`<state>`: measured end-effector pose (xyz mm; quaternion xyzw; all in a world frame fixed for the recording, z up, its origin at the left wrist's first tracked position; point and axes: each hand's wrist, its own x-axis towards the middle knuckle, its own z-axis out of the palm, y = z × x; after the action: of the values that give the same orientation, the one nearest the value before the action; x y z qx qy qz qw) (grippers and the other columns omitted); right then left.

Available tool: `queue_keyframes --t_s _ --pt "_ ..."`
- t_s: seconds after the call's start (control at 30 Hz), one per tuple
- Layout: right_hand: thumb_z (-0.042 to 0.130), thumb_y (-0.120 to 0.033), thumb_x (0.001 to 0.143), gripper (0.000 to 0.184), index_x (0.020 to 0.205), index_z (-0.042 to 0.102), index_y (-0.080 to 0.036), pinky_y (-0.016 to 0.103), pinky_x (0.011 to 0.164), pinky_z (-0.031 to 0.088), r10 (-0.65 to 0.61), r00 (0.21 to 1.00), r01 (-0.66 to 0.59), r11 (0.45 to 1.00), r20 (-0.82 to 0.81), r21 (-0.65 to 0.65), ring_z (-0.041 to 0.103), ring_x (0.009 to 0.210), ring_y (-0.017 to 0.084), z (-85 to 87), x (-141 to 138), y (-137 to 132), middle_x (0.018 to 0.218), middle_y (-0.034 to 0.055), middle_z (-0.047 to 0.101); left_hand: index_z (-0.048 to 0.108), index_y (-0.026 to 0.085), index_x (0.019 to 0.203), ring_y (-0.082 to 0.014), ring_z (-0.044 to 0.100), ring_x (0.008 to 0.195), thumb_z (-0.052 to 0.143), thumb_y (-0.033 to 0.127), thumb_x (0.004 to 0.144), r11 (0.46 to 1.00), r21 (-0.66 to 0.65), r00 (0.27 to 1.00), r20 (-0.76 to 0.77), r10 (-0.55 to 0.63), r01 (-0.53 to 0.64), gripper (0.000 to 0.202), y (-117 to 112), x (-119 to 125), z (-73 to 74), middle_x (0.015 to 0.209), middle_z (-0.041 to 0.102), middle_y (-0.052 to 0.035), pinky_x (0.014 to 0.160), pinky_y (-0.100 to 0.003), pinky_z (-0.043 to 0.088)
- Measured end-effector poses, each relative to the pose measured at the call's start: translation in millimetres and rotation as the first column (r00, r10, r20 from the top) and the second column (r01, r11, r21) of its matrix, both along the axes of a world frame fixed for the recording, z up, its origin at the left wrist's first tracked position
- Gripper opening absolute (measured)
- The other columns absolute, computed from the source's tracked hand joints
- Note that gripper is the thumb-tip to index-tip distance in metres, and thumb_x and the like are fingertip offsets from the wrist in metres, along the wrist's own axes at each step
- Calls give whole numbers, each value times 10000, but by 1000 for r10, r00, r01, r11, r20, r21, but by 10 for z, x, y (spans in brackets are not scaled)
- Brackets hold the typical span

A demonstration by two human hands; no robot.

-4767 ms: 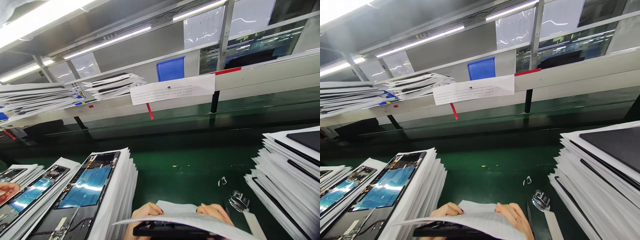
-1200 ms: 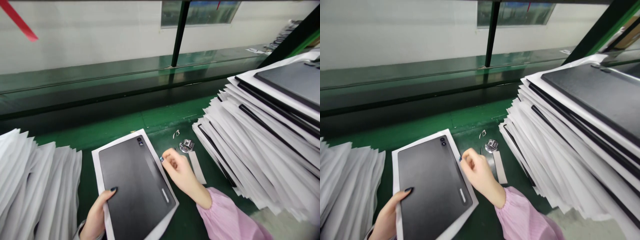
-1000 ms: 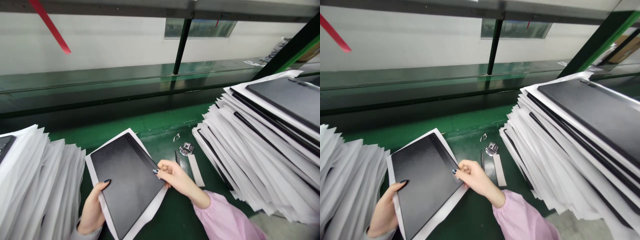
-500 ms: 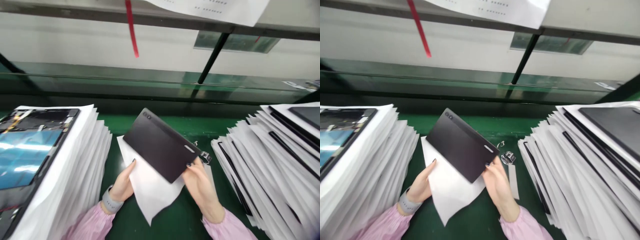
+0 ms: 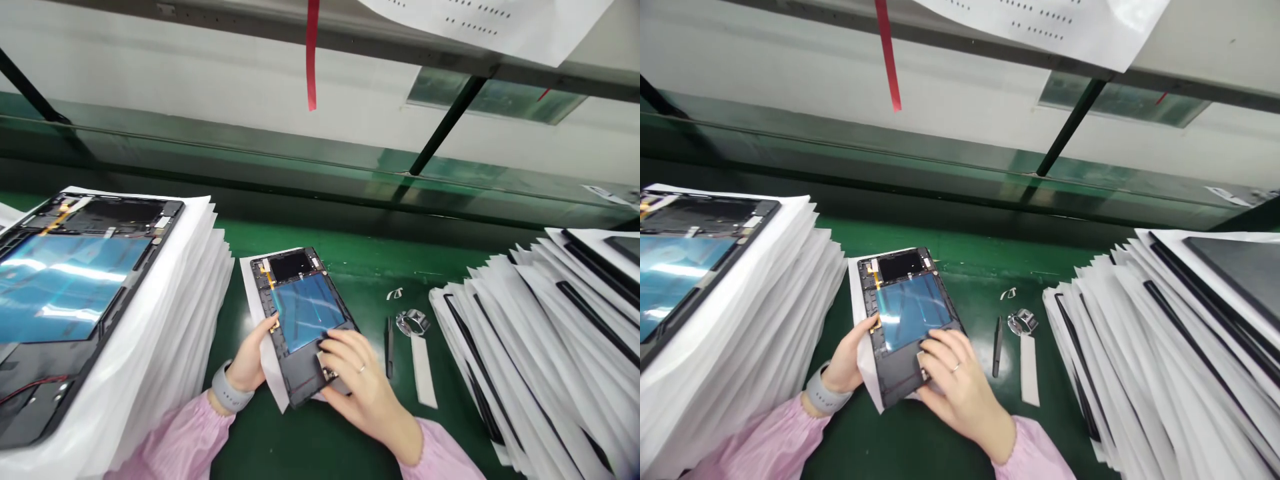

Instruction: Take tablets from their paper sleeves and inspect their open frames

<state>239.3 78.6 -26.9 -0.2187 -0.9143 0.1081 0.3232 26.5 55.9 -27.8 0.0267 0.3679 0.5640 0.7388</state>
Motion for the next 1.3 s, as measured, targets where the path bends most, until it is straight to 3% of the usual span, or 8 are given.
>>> queue_keyframes --t_s 0.17,0.57,0.93,1.07,1.13,1.2,1.27,1.3 --pt "515 -14 806 246 959 541 -204 517 899 523 -50 997 48 998 -55 -28 610 1019 268 -9 64 63 949 82 621 768 117 785 -360 710 1034 682 239 730 995 -68 997 -35 72 -74 158 -15 -41 72 806 800 -107 1022 -470 501" --pt "461 18 789 330 1007 534 -219 538 924 504 -26 998 16 983 -50 -185 569 1070 274 -52 -7 -15 997 83 590 743 148 695 -384 671 1114 698 255 681 1000 -22 1000 -8 20 -20 117 -38 -52 51 807 796 -99 1057 -481 473" --pt "431 50 787 380 987 594 -229 508 922 494 8 999 -15 984 -41 -175 577 1095 268 -33 -60 -67 1027 77 597 765 133 729 -397 652 1143 757 307 651 999 42 999 15 -36 35 190 -45 -32 45 817 799 -102 1080 -484 449" --pt "561 -68 807 351 1115 551 -238 492 952 489 102 993 -113 953 -54 -280 567 1145 286 38 21 -13 1122 103 599 765 141 693 -400 650 1143 750 282 646 1000 18 1000 -2 -13 13 149 -44 -36 50 728 786 -87 1081 -490 449" --pt "632 -162 798 352 1125 536 -250 512 963 475 32 982 -93 941 -188 -326 551 1170 312 44 102 53 1129 106 601 756 153 660 -398 653 1139 743 268 645 1000 -8 999 -25 25 -25 117 -44 -49 49 708 781 -81 1076 -485 455" --pt "608 -201 848 200 1035 568 -258 528 981 441 -173 930 44 928 -324 -369 531 1189 317 29 183 134 1105 100 596 753 160 645 -396 660 1127 737 271 647 999 -41 999 -34 29 -30 112 -48 -63 53 727 785 -82 1066 -479 468" --pt "567 -265 911 37 916 599 -246 506 992 425 -365 858 148 850 -361 -506 516 1209 309 17 232 212 1150 110 582 754 161 648 -397 664 1120 721 280 661 998 -70 1000 -17 -10 9 124 -57 -69 63 761 792 -88 1056 -487 478" --pt "571 -325 923 108 870 606 -238 479 988 432 -420 839 139 779 -345 -611 516 1213 304 20 241 242 1202 115 569 755 161 654 -397 663 1122 709 282 671 997 -77 1000 -3 -30 30 131 -63 -69 70 776 794 -90 1054 -493 478"
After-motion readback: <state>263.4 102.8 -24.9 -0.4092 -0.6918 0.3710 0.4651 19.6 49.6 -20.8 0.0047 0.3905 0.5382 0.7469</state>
